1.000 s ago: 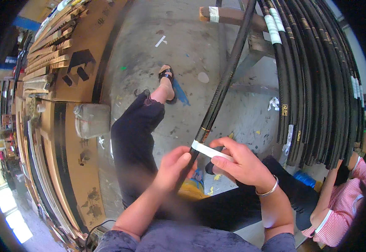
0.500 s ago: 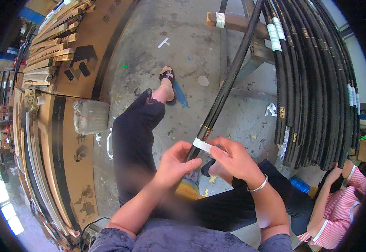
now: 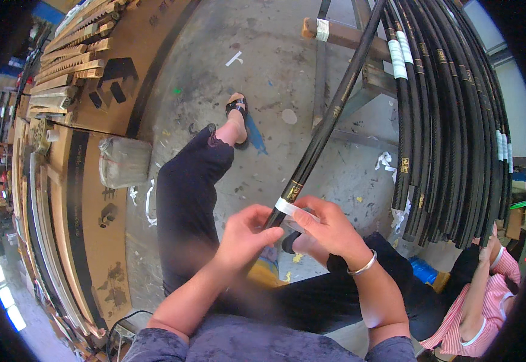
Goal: The person applies white tape to the handles of fishing rods one by one while sitting on the floor.
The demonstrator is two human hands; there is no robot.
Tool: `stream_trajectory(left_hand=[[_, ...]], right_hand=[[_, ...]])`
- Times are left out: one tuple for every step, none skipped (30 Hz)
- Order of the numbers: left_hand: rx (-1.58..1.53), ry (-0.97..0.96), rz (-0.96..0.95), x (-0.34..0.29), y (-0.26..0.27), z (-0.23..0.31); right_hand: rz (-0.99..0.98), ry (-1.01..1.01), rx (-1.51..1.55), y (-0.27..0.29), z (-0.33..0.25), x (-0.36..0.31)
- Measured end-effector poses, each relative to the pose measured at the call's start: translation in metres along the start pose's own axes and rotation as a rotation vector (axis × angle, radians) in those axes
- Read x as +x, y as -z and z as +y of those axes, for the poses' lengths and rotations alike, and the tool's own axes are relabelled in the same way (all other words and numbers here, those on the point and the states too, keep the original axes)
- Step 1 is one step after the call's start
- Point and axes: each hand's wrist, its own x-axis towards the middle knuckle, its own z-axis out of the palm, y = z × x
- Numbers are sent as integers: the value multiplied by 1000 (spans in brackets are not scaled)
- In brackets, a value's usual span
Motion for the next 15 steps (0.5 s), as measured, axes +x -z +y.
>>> stream_trajectory(left_hand=[[2, -5, 9, 0, 0, 0], [3, -10, 17, -1, 0, 0], [5, -16, 24, -1, 0, 0], [-25, -38, 11, 0, 0, -2], [-55, -60, -1, 1, 2, -7], [-85, -82, -11, 1, 3, -9], [-89, -80, -17, 1, 3, -9], [-93, -78, -23, 1, 4, -9], [-97, -75, -29, 1, 5, -9], [-111, -79, -37, 1, 6, -11], [-125, -82, -44, 2, 8, -13], [-139, -87, -54, 2, 8, -14], [-162, -83, -70, 1, 8, -13], [-186, -79, -86, 1, 9, -12], [-209, -75, -100, 1, 10, -12]], right_hand=[[-11, 0, 18, -1, -3, 1], [-21, 1, 36, -1, -5, 1], [-22, 12, 28, -1, -4, 2], [-22, 24, 21, -1, -2, 3], [-23, 35, 13, -1, -1, 3], [-37, 10, -5, 0, -2, 4], [-51, -16, -23, 1, -4, 5], [-66, -42, -42, 1, -6, 6], [-71, -26, -4, 1, -8, 7], [-77, -10, 33, 0, -10, 8], [-83, 5, 71, -2, -11, 9], [-85, -2, 79, -2, -12, 9], [-86, -10, 88, -3, -13, 10], [-88, -17, 97, -4, -14, 10], [-94, -22, 127, -6, -13, 12]])
